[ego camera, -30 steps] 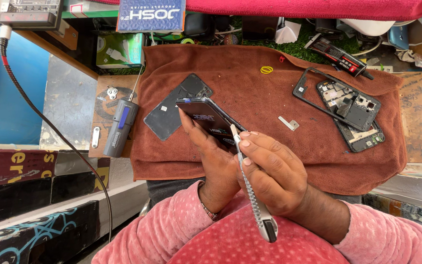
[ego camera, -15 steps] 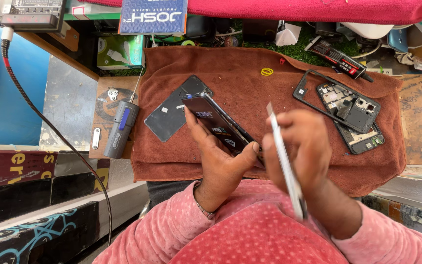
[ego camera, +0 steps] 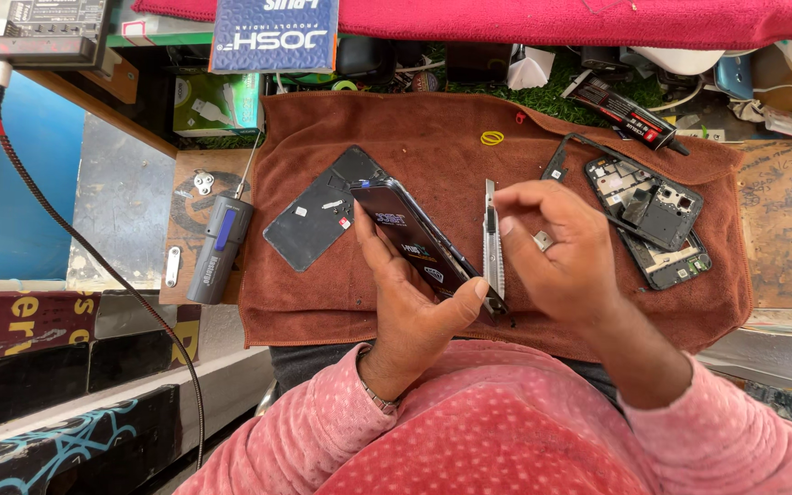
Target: The person applies adhesive to the inner frame of a smartphone chassis, then places a new screen assembly onto the frame. They press the edges to secure the bond and use a utility knife to trim excess adhesive. Finally, they place the battery into the chassis and align the back cover.
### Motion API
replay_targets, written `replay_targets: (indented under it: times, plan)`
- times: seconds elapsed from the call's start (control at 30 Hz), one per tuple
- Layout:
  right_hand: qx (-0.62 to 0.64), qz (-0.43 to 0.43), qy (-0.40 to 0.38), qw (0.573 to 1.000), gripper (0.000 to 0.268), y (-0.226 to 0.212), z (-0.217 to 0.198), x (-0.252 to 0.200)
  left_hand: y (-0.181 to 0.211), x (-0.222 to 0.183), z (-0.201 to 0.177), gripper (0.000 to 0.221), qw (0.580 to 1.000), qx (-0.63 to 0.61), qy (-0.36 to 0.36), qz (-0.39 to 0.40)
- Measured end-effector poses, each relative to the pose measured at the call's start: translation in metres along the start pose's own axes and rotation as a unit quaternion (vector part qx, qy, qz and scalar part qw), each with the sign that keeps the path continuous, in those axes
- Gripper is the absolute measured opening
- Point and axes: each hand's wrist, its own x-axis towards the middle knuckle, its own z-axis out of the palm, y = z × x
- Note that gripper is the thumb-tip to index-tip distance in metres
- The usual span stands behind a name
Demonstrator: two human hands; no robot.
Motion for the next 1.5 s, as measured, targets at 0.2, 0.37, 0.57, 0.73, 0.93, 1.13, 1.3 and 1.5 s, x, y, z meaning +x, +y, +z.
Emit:
replay_targets:
  times: [0.2, 0.37, 0.57, 0.73, 0.93, 1.13, 1.3, 1.5]
  plan:
    - [-0.088, -0.165, -0.017, 0.982, 0.028, -0.053, 0.010, 0.004, -0.003, -0.001, 0.003, 0.130, 1.000, 0.023, 0.001, -0.013]
    - [-0.150, -0.182, 0.000, 0.972, 0.021, -0.052, 0.009, -0.002, -0.003, -0.001, 0.000, 0.129, 0.998, 0.050, 0.005, 0.023]
    - [-0.014, -0.050, -0.001, 0.999, 0.023, -0.028, 0.009, -0.026, 0.001, 0.001, 0.000, 0.128, 0.999, -0.004, 0.010, -0.032]
    - [0.076, 0.105, -0.063, 0.990, 0.036, -0.034, 0.013, -0.034, -0.003, 0.004, -0.002, 0.126, 0.999, -0.042, 0.018, 0.005]
    - [-0.062, 0.027, -0.021, 0.998, 0.026, -0.038, 0.013, -0.033, -0.009, 0.005, -0.006, 0.127, 0.996, -0.075, 0.022, -0.030]
    - [-0.142, 0.003, -0.001, 0.990, 0.020, -0.030, 0.001, -0.030, 0.010, 0.023, -0.036, 0.125, 0.968, 0.181, 0.037, 0.168]
    - [-0.201, -0.076, -0.051, 0.975, 0.024, -0.019, -0.003, -0.024, 0.050, 0.041, -0.075, 0.058, 0.859, 0.440, -0.185, 0.187]
    - [-0.185, -0.089, -0.072, 0.976, 0.023, -0.020, 0.018, -0.009, 0.039, 0.031, -0.081, 0.022, 0.903, 0.387, -0.165, 0.091]
